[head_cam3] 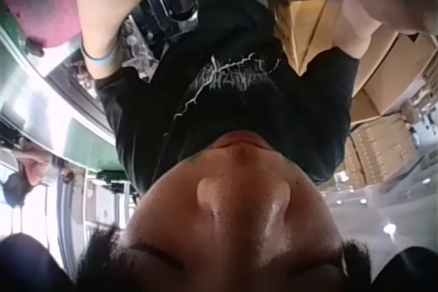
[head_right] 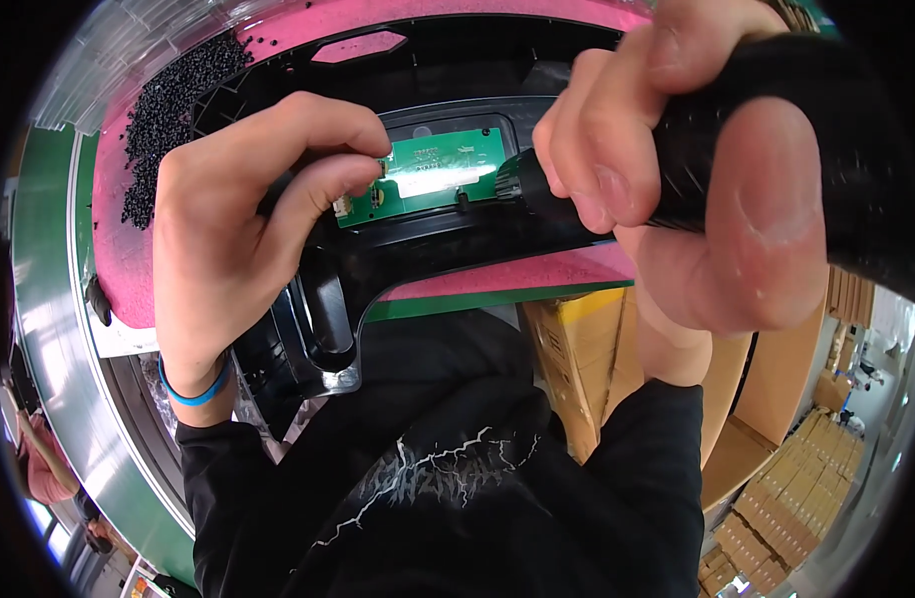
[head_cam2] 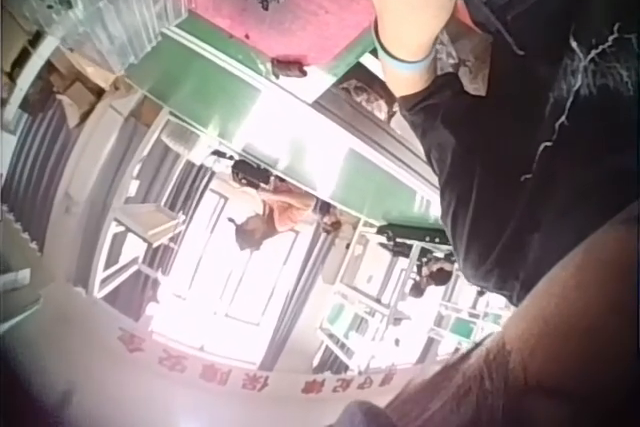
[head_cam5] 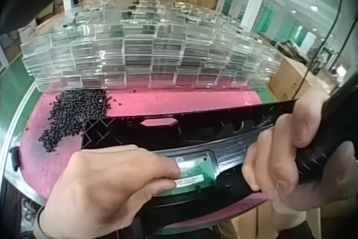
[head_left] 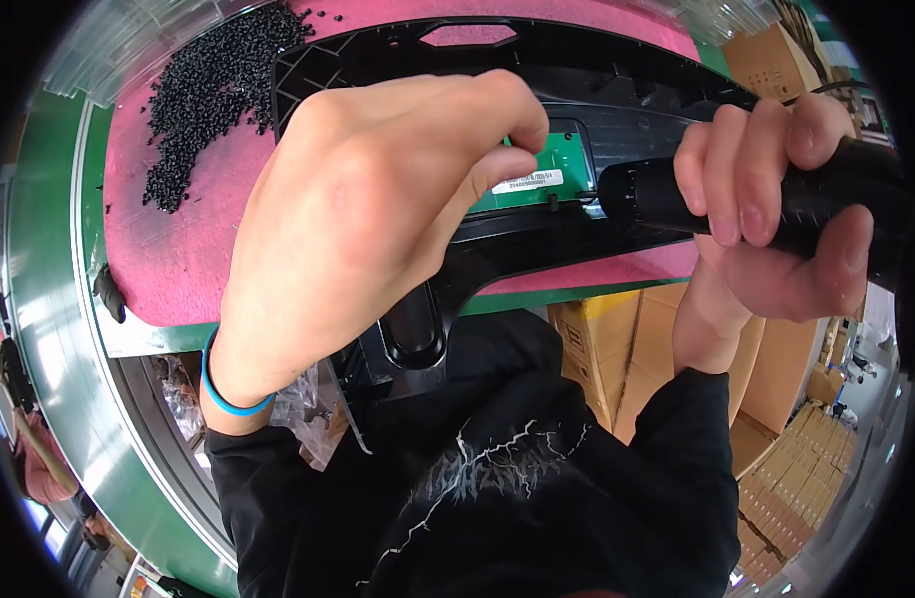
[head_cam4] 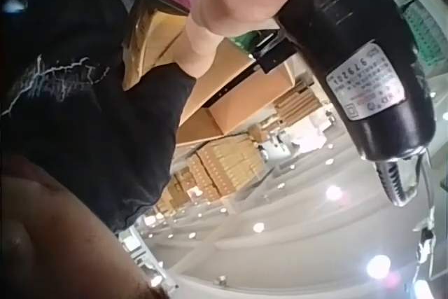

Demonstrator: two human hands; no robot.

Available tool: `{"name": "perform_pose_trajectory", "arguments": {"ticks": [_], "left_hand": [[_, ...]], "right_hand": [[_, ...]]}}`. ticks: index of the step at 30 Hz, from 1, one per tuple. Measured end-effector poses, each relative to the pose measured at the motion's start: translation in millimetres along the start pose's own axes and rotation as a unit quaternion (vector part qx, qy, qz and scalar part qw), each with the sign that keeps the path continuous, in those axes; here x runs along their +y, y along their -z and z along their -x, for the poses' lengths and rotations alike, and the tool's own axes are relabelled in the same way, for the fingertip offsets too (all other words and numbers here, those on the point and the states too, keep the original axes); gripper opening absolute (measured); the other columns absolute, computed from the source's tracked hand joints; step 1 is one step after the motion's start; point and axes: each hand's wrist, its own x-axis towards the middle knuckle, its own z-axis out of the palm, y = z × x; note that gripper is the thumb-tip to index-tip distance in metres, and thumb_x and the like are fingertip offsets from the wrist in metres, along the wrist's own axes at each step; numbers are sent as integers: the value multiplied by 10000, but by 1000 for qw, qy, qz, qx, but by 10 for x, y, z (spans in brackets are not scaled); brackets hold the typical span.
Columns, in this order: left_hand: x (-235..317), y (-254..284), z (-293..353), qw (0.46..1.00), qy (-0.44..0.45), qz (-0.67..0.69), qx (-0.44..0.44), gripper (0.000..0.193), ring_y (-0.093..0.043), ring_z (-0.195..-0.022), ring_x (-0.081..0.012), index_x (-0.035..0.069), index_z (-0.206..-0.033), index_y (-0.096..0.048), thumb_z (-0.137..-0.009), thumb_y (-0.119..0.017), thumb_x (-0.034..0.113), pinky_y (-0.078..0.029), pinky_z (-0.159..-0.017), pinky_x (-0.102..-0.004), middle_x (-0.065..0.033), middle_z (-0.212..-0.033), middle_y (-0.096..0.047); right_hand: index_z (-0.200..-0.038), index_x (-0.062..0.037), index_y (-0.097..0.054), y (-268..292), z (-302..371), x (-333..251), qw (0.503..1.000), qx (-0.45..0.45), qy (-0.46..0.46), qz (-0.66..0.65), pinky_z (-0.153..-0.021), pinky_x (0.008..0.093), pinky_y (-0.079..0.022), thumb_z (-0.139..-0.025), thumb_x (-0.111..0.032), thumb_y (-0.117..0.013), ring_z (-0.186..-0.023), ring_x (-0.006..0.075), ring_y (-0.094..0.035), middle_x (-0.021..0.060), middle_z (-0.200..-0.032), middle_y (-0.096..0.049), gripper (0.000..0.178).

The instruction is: The person takes a circuit board from a tray, places it into a plastic housing, and secures it with screws using a power screwdriver. After placing the assembly into a box and repeating the process, the person uses a utility knife to open a new cardboard box.

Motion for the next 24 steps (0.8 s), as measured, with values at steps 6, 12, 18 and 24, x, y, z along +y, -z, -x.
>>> {"name": "perform_pose_trajectory", "arguments": {"ticks": [6, 12, 18, 24], "left_hand": [[-1, -1, -3, 1000, -9, -5, 13, 168, -680, -754, -130, -26, -965, -674, -812, -711, -86, -511, -647, -239, -82, -856, -694], [-11, 46, 16, 999, -32, -23, -10, 254, -704, -770, -183, -16, -982, -679, -747, -747, -85, -534, -663, -263, -89, -850, -697], [-7, 32, 21, 998, -54, -10, -21, 309, -713, -782, -239, -4, -979, -688, -691, -779, -66, -557, -664, -298, -103, -827, -698], [-36, 60, 2, 995, -96, 23, -17, 323, -713, -781, -246, -9, -975, -686, -674, -790, -64, -568, -666, -305, -106, -823, -700]], "right_hand": [[-1200, -75, -502, 25, 25, 10, 998, -21, -39, 36, -642, 289, -415, -964, -460, -576, -606, 95, -487, -29, -743, -523, 457], [-1184, -80, -509, -35, 90, -42, 997, 42, -39, 55, -632, 286, -409, -959, -457, -589, -600, 97, -487, -23, -737, -518, 447], [-1115, -105, -543, -85, 112, -136, 999, 44, 31, 7, -627, 243, -418, -881, -427, -705, -600, 84, -536, -42, -715, -565, 430], [-1074, -124, -561, -104, 183, -160, 982, 89, 116, -117, -625, 210, -432, -802, -395, -790, -617, 65, -578, -61, -707, -606, 447]]}}
